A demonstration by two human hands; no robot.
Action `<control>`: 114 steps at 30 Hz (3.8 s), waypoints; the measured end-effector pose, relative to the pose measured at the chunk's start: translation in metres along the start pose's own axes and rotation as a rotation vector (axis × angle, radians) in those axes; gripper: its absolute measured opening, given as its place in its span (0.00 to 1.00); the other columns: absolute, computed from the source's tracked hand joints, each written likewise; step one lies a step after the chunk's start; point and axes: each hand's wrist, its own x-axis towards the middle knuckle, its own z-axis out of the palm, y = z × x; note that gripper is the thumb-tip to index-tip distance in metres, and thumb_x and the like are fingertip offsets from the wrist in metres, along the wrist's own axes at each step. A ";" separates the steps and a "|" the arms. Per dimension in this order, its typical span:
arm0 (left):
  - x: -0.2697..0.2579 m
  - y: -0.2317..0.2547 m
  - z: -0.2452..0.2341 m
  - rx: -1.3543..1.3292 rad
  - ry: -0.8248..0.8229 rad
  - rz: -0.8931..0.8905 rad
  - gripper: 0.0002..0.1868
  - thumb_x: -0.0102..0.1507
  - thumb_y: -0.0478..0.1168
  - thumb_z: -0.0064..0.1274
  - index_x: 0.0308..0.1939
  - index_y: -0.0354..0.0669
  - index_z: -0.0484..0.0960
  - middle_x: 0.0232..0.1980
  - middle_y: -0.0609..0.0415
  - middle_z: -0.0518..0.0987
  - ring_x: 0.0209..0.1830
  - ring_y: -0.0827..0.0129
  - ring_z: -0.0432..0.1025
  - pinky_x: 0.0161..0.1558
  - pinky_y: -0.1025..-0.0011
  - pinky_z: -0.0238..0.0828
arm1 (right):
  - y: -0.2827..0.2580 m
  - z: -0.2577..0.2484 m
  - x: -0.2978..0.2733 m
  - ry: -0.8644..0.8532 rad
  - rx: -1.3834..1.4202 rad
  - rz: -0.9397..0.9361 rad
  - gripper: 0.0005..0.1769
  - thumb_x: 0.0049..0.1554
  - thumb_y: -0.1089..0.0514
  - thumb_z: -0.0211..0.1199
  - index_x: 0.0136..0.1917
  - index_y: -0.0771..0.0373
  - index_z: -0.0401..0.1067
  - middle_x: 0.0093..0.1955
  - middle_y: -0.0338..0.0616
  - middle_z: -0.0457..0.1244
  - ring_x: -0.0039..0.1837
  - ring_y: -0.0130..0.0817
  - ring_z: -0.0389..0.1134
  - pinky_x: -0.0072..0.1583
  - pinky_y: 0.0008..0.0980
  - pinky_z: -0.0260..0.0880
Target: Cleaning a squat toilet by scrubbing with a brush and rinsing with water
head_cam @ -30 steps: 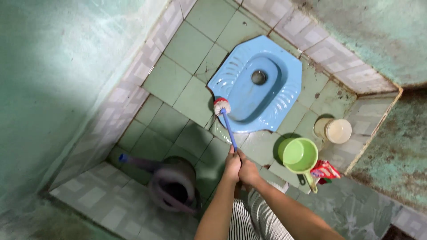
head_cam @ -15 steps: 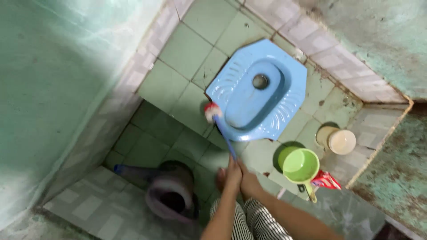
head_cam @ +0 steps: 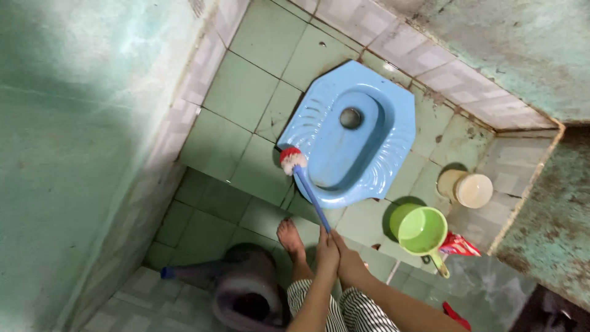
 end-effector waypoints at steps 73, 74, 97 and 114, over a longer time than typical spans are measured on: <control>0.092 0.057 0.020 0.263 -0.090 0.073 0.32 0.70 0.62 0.37 0.78 0.73 0.57 0.72 0.41 0.72 0.73 0.48 0.65 0.74 0.55 0.61 | -0.005 -0.033 0.100 0.054 -0.445 -0.157 0.46 0.61 0.55 0.52 0.86 0.37 0.35 0.55 0.66 0.70 0.60 0.62 0.72 0.58 0.57 0.75; 0.129 0.078 0.030 0.267 -0.092 0.084 0.32 0.70 0.62 0.37 0.78 0.73 0.57 0.72 0.41 0.72 0.73 0.48 0.65 0.74 0.55 0.61 | -0.048 -0.048 0.088 0.063 -0.439 -0.164 0.46 0.61 0.55 0.52 0.86 0.37 0.35 0.55 0.66 0.70 0.60 0.62 0.72 0.58 0.57 0.75; 0.158 0.049 0.038 0.411 -0.153 0.125 0.30 0.73 0.57 0.30 0.80 0.64 0.57 0.73 0.47 0.71 0.73 0.52 0.65 0.74 0.55 0.59 | -0.052 -0.050 0.102 0.091 -0.184 -0.193 0.45 0.63 0.59 0.49 0.86 0.37 0.33 0.53 0.76 0.67 0.55 0.66 0.73 0.53 0.53 0.77; 0.029 0.064 -0.007 0.238 -0.065 -0.035 0.30 0.70 0.55 0.38 0.78 0.72 0.59 0.74 0.44 0.71 0.75 0.52 0.63 0.75 0.60 0.59 | -0.071 -0.036 -0.025 -0.040 0.091 0.171 0.43 0.58 0.24 0.45 0.80 0.42 0.57 0.66 0.63 0.64 0.68 0.49 0.63 0.67 0.41 0.61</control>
